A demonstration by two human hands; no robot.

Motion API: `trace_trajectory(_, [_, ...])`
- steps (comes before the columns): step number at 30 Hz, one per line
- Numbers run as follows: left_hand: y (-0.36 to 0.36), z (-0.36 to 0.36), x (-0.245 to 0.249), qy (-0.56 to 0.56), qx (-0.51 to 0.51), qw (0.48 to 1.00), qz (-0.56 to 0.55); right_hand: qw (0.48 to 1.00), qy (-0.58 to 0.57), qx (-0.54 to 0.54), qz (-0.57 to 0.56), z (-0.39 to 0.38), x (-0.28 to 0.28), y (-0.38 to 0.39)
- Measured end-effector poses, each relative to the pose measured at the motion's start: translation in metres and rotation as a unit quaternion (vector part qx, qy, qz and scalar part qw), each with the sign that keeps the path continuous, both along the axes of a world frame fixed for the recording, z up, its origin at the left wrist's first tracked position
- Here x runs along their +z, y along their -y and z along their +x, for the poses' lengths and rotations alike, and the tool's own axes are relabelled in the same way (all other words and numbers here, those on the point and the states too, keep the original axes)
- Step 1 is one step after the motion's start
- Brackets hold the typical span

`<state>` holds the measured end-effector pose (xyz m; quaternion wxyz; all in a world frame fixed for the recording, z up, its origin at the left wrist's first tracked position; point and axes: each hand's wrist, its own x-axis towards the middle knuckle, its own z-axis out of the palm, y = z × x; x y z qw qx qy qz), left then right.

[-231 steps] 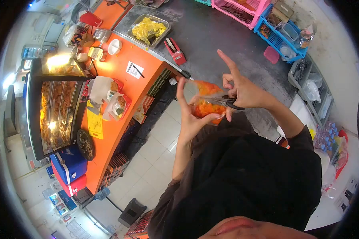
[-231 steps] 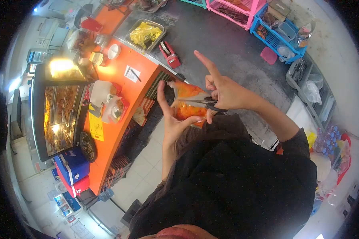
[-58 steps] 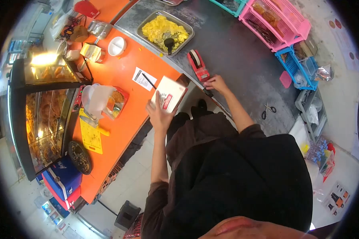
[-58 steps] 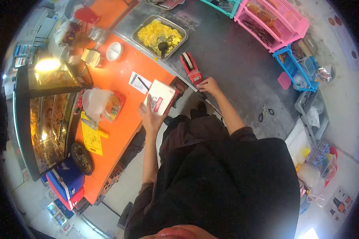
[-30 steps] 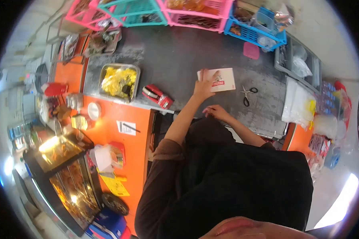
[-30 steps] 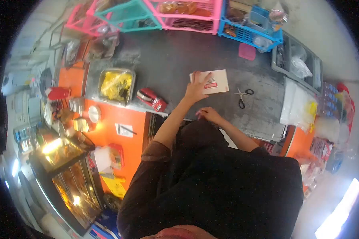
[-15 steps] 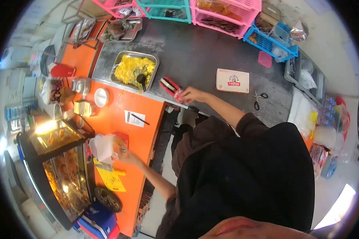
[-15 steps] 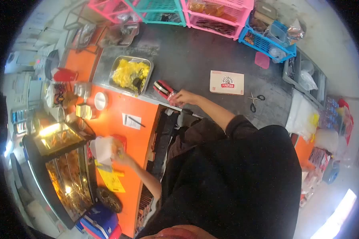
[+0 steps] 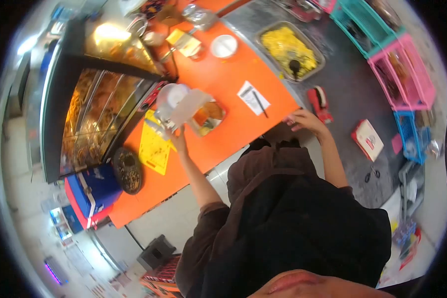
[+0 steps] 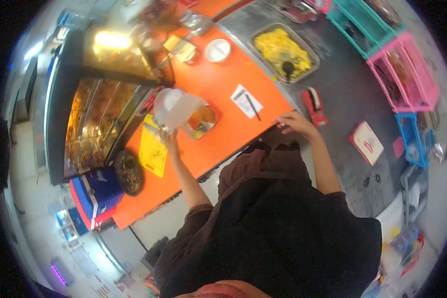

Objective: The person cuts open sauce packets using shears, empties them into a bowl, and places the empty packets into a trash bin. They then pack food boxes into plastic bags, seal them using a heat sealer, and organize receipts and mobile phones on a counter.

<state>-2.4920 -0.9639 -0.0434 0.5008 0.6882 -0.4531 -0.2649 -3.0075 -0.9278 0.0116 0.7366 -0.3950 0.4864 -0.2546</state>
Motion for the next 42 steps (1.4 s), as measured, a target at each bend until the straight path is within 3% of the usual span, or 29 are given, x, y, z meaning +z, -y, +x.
trace_trajectory(2, [0.016,0.008,-0.007,0.11,0.009,0.994,-0.003,0.996,-0.017,-0.012,-0.086,0.07,-0.006,0.052])
trace_trajectory(4, [0.022,0.019,-0.015,0.052,-0.051,0.992,0.104,0.989,-0.015,-0.051,-0.141,0.142,-0.017,0.104])
trace_trajectory(5, [0.019,0.02,-0.016,0.048,-0.043,0.993,0.104,0.984,-0.023,-0.071,-0.162,0.175,-0.017,0.127])
trace_trajectory(7, [0.007,0.013,-0.014,0.277,-0.088,0.945,0.148,0.97,-0.108,-0.051,-0.21,0.228,-0.058,0.175])
trace_trajectory(8, [0.001,0.008,-0.011,0.272,-0.081,0.947,0.151,0.97,-0.11,-0.043,-0.21,0.247,-0.072,0.187])
trace_trajectory(10, [-0.009,-0.001,-0.006,0.112,-0.113,0.974,0.164,0.936,-0.263,0.005,-0.234,0.277,-0.088,0.201])
trace_trajectory(11, [-0.011,-0.005,-0.008,0.107,-0.106,0.975,0.166,0.936,-0.264,0.014,-0.234,0.284,-0.086,0.202])
trace_trajectory(13, [-0.012,-0.007,-0.015,-0.178,-0.087,0.977,0.083,0.985,-0.146,0.044,-0.087,0.282,-0.071,0.197])
trace_trajectory(14, [-0.011,0.0,-0.013,-0.185,-0.08,0.976,0.083,0.983,-0.151,0.052,-0.085,0.282,-0.066,0.194])
trace_trajectory(15, [-0.013,0.006,-0.009,-0.392,-0.074,0.913,0.088,0.986,-0.138,0.037,-0.09,0.28,-0.064,0.189])
trace_trajectory(16, [-0.017,0.008,-0.006,-0.582,-0.064,0.806,0.087,0.987,-0.126,0.02,-0.093,0.278,-0.063,0.184])
trace_trajectory(17, [-0.02,0.006,-0.002,-0.589,-0.056,0.801,0.091,0.987,-0.133,0.027,-0.085,0.274,-0.07,0.178])
trace_trajectory(20, [-0.015,-0.001,-0.007,-0.545,0.003,0.826,0.146,0.987,-0.131,-0.007,-0.096,0.266,-0.103,0.172])
trace_trajectory(22, [-0.02,-0.01,-0.03,-0.341,-0.047,0.936,0.079,0.968,-0.164,0.015,-0.19,0.262,-0.122,0.165])
trace_trajectory(23, [-0.02,-0.008,-0.035,-0.343,-0.046,0.934,0.083,0.968,-0.167,0.016,-0.186,0.263,-0.119,0.163])
trace_trajectory(25, [-0.014,-0.004,-0.043,-0.081,-0.1,0.986,0.108,0.942,-0.18,0.035,-0.281,0.271,-0.096,0.162])
trace_trajectory(26, [-0.008,-0.007,-0.038,-0.083,-0.102,0.985,0.11,0.942,-0.182,0.034,-0.279,0.274,-0.082,0.166])
trace_trajectory(27, [-0.001,-0.012,-0.023,0.086,-0.154,0.979,0.099,0.871,-0.22,0.174,-0.403,0.277,-0.066,0.168])
trace_trajectory(28, [0.005,-0.018,-0.008,0.252,-0.201,0.943,0.085,0.764,-0.247,0.308,-0.51,0.281,-0.05,0.17])
trace_trajectory(29, [0.012,-0.021,0.003,0.243,-0.278,0.911,0.183,0.766,-0.248,0.309,-0.507,0.291,-0.033,0.168])
trace_trajectory(30, [0.016,-0.021,0.007,0.243,-0.28,0.91,0.185,0.697,-0.316,0.428,-0.48,0.302,-0.015,0.163])
trace_trajectory(31, [0.02,-0.02,0.01,0.311,-0.32,0.87,0.21,0.611,-0.376,0.537,-0.443,0.307,-0.006,0.159])
trace_trajectory(33, [0.026,-0.02,0.01,0.398,-0.365,0.805,0.247,0.599,-0.377,0.539,-0.456,0.308,-0.007,0.157])
trace_trajectory(35, [0.022,-0.015,-0.001,0.385,-0.358,0.823,0.217,0.585,-0.377,0.542,-0.47,0.307,-0.017,0.158])
trace_trajectory(37, [0.019,-0.011,-0.01,0.367,-0.351,0.841,0.189,0.683,-0.272,0.476,-0.483,0.297,-0.039,0.157])
trace_trajectory(39, [0.016,-0.004,-0.016,0.339,-0.386,0.855,0.066,0.688,-0.26,0.45,-0.506,0.293,-0.05,0.152])
trace_trajectory(41, [0.016,0.001,-0.024,0.349,-0.395,0.847,0.07,0.692,-0.246,0.425,-0.528,0.289,-0.069,0.144])
trace_trajectory(42, [0.015,0.002,-0.028,0.361,-0.404,0.838,0.071,0.638,-0.296,0.41,-0.58,0.289,-0.08,0.138])
